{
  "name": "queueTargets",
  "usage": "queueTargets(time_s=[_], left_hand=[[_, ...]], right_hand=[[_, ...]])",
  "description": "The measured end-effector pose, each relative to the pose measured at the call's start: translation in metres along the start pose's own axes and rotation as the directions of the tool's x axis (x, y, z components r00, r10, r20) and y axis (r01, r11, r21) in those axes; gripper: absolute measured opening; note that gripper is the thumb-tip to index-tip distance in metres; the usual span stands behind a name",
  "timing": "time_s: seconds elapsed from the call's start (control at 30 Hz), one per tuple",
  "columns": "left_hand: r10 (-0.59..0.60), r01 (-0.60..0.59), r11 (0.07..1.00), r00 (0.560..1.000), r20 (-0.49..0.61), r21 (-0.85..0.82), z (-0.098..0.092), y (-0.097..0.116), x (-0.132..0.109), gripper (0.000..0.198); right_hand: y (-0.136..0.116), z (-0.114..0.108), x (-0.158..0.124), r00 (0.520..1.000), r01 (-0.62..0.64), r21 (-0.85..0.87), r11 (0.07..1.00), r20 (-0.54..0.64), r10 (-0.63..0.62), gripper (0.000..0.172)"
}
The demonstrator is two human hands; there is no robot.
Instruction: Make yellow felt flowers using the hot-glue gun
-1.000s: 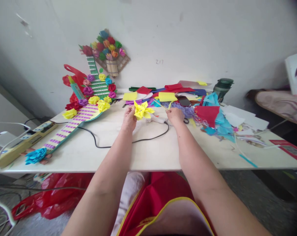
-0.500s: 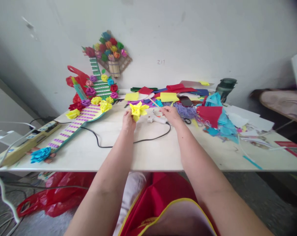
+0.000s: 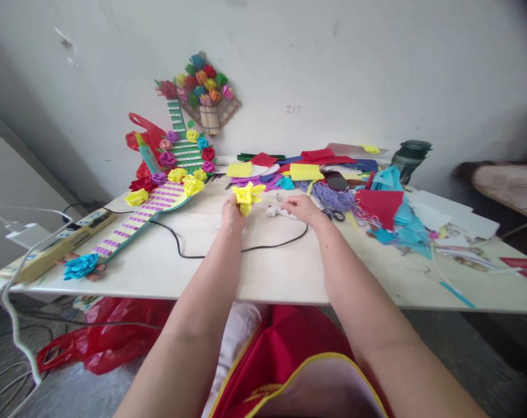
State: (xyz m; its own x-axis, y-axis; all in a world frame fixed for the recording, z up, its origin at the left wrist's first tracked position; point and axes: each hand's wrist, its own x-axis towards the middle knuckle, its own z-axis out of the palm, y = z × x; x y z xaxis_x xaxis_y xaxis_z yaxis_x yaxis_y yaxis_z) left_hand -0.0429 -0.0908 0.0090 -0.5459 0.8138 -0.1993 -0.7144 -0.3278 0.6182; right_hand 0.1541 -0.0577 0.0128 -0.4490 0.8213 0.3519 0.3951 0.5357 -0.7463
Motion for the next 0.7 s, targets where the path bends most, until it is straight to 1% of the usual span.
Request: queueTargets(time_s=[0.17,0.3,0.47,0.6,0.7], left_hand=[[-0.029,0.029,0.999,1.000,0.013,-0.028,0.000,0.000,0.000,0.029],[-0.035,0.036,0.998,0.999,0.022,-0.043,-0.001,0.000,0.001,0.029],[-0.050,0.051,0.996,0.999,0.017,-0.069,-0.002,0.000,0.002,0.028],[-0.053,0.053,0.997,0.999,0.014,-0.054,-0.001,0.000,0.001,0.028],[-0.049,0.050,0.998,0.999,0.017,-0.039,-0.001,-0.001,0.001,0.029]], right_hand=[[0.002,0.000,-0.001,1.000,-0.009,-0.021,1.000,0.029,0.010,0.041],[0.007,0.001,0.001,0.999,-0.039,-0.051,0.998,0.019,0.040,0.044],[0.014,0.002,0.004,0.998,-0.065,-0.118,0.991,-0.002,0.066,0.042],[0.015,0.002,0.004,0.996,-0.091,-0.156,0.984,-0.011,0.091,0.039],[0.015,0.002,0.004,0.996,-0.093,-0.183,0.979,-0.012,0.092,0.042]])
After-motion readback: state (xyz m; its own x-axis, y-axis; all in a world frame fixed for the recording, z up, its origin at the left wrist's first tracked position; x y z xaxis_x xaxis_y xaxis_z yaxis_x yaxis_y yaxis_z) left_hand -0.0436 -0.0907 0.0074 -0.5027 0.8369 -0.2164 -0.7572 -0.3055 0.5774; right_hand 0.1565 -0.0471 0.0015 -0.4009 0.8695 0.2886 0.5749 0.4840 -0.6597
